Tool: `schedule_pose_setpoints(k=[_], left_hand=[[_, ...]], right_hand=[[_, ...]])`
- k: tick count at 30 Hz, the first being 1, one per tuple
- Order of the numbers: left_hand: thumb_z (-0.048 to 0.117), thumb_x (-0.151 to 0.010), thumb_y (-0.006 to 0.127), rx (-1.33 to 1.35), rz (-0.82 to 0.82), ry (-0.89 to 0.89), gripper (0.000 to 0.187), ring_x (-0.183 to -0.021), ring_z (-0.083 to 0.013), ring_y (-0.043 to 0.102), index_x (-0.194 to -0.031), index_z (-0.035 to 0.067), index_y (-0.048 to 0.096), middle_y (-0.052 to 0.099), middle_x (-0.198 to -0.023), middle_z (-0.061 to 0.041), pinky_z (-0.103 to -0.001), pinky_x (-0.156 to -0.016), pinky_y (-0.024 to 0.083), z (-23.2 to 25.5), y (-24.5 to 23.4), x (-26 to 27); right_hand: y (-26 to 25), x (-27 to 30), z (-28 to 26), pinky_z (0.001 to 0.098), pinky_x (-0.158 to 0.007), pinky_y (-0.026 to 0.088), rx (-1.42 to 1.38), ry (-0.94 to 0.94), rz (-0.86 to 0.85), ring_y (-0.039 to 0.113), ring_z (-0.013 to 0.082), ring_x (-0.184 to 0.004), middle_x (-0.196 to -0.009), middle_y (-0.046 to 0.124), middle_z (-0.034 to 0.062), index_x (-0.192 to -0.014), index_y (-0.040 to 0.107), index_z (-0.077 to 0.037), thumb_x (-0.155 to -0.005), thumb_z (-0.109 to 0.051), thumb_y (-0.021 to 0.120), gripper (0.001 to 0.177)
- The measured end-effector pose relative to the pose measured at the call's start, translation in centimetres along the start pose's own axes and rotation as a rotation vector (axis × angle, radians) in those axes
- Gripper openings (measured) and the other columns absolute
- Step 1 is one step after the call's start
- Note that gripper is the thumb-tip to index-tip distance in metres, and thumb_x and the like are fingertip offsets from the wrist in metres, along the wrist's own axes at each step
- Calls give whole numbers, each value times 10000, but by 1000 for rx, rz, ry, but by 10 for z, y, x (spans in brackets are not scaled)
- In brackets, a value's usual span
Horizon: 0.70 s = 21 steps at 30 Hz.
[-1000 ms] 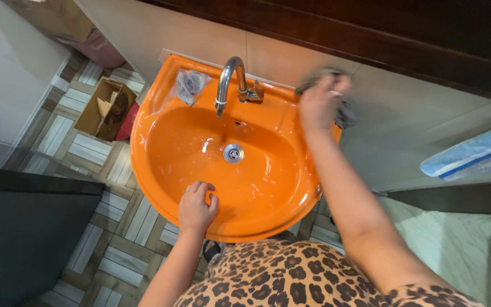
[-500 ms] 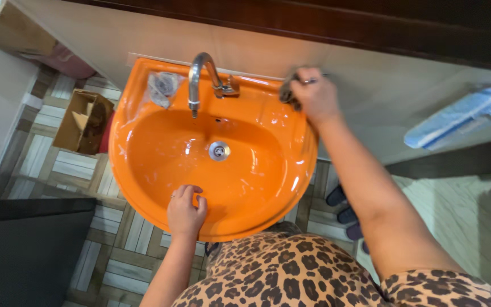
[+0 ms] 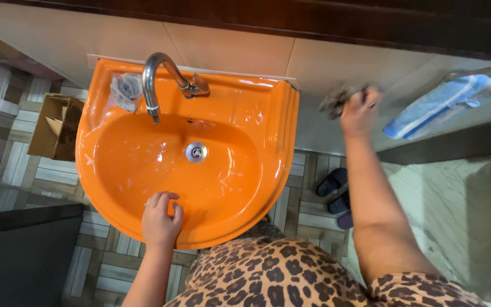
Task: The person cleans an orange sink and the surrounding wall tiles by hand with a cloth, first rinsing the cloth under running water and then wiping down the sink bowl, faucet, and tiles.
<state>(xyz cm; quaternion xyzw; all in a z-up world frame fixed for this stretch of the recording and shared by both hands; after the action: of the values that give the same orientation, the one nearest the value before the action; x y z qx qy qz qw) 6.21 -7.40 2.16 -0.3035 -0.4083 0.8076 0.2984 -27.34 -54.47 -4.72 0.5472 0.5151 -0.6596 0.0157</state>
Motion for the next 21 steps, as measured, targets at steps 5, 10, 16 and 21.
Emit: schedule_pose_setpoints(k=[5, 10, 16, 21], left_hand=[[107, -801, 671, -33, -52, -64, 132, -957, -331, 637, -931, 91, 686, 684, -1010, -84, -445, -814, 528, -7, 6, 0], [95, -799, 674, -38, -54, -75, 133, -966, -341, 638, -932, 87, 684, 688, -1023, -93, -443, -820, 525, -2, 3, -2], [57, -775, 707, 192, -101, 321, 183, -987, -357, 644, -951, 72, 661, 669, -1022, -127, -445, -865, 527, 99, 8, -32], [45, -811, 692, 382, -153, 479, 183, -1020, -340, 649, -987, 81, 659, 666, -1048, -106, -426, -874, 531, 182, 16, -63]], right_hand=[[75, 69, -15, 512, -888, 509, -27, 44, -368, 515, 424, -1124, -1177, 489, 179, -1242, 662, -174, -949, -56, 631, 318], [66, 60, -24, 493, -935, 514, -120, 232, -420, 535, 391, -1138, -1158, 513, 179, -1122, 654, -96, -846, 74, 620, 326], [-47, -42, -53, 561, -918, 448, -357, 259, 195, 537, 454, -1087, -1176, 522, 242, -1265, 506, 38, -918, 41, 669, 384], [6, -72, -143, 484, -859, 531, -287, -131, -176, 602, 388, -1074, -1134, 598, 144, -1104, 634, -124, -777, -25, 788, 374]])
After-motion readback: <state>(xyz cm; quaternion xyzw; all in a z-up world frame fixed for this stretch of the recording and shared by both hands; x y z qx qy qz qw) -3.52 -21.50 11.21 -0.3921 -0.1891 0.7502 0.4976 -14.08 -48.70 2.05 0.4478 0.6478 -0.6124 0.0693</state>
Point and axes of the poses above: each hand's wrist, its own x-axis away from the middle knuckle, its own y-axis out of the palm, z = x × y, the point moved 10 cm from there along -x, towards the middle knuckle
